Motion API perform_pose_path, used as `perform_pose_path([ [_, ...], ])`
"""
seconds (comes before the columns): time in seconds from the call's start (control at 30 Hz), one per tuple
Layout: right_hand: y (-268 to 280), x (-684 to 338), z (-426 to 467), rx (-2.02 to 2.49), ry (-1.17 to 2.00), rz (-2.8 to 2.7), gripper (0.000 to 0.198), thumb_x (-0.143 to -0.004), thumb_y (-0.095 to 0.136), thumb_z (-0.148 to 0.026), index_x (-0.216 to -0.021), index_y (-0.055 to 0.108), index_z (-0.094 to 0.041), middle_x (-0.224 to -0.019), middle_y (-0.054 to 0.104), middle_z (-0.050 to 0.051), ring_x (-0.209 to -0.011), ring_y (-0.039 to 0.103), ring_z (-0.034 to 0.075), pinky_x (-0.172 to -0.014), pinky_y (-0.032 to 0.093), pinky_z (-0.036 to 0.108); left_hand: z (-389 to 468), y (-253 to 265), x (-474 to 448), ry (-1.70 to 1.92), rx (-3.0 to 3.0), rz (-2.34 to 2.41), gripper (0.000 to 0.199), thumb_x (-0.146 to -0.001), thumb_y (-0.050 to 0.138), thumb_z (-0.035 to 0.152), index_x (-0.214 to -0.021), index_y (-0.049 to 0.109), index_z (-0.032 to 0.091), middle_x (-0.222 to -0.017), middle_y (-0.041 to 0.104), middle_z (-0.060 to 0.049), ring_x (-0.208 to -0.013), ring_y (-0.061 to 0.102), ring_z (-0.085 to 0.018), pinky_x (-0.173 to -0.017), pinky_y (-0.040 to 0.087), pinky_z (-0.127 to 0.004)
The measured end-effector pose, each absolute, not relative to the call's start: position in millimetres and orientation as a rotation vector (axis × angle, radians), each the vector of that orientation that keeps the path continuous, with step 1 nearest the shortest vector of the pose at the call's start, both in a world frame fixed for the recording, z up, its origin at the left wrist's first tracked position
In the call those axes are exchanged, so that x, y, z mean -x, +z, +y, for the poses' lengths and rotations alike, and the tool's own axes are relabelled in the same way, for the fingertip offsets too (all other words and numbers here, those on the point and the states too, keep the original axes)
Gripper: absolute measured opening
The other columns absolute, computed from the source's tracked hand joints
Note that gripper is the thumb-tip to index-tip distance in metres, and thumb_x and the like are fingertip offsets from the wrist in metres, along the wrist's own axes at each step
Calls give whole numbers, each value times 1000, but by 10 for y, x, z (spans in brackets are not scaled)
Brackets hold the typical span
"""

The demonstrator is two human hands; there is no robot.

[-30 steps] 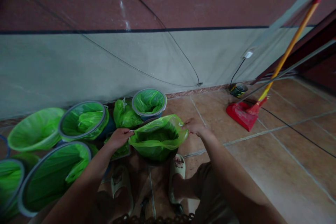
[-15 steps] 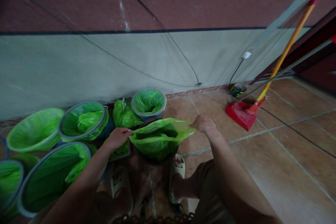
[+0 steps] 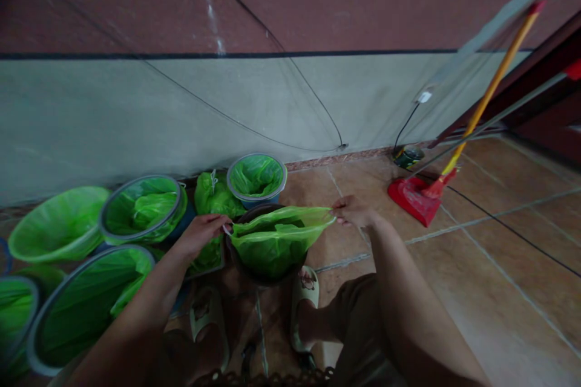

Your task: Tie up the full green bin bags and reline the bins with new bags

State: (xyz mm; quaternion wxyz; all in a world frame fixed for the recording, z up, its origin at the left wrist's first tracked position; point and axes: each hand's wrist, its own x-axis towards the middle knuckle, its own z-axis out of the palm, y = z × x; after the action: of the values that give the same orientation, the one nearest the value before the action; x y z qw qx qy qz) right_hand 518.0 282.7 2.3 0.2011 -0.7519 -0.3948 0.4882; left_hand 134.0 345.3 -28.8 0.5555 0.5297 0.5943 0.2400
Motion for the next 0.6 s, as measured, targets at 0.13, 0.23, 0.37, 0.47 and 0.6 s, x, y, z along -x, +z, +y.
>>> perform_pose_path([
  [0.13, -41, -4944, 2886, 2013, 1370, -1011, 11, -72, 71, -19, -74, 62, -15, -58, 56, -2, -51, 49, 6, -47, 42, 15, 3305, -227, -1617, 737, -672, 987, 22, -76, 65, 30, -91, 69, 14, -76, 69, -3, -69, 63, -11, -72, 51, -25],
  [0.23, -111, -4675, 2933, 1911, 1431, -1033, 19, -69, 76, -27, -76, 61, -17, -59, 57, -2, -53, 50, 7, -48, 42, 16, 3138, -268, -1935, 701, -522, 765, 42, -75, 68, 20, -117, 63, 20, -98, 71, -4, -60, 59, -5, -62, 49, -19],
  [0.37, -215, -4399, 2950, 1735, 1583, -1135, 29, -64, 78, -38, -78, 63, -17, -59, 56, -3, -53, 49, 7, -48, 39, 17, 2972, -402, -2311, 580, -585, 849, 60, -73, 73, 21, -129, 53, 23, -101, 71, -5, -59, 61, -7, -56, 47, -20],
  [0.47, -300, -4286, 2938, 1677, 1559, -1240, 33, -63, 75, -45, -77, 63, -17, -57, 55, -4, -51, 45, 7, -48, 36, 18, 2921, -470, -2461, 560, -648, 947, 42, -72, 76, 34, -108, 61, 18, -96, 70, -6, -64, 63, -10, -56, 48, -20],
  [0.6, -372, -4154, 2897, 1610, 1468, -1439, 32, -64, 74, -46, -73, 64, -17, -62, 60, -2, -56, 50, 9, -55, 40, 21, 2933, -513, -2507, 638, -648, 976, 32, -67, 78, 41, -83, 63, 16, -82, 67, -3, -67, 63, -10, -57, 47, -19],
])
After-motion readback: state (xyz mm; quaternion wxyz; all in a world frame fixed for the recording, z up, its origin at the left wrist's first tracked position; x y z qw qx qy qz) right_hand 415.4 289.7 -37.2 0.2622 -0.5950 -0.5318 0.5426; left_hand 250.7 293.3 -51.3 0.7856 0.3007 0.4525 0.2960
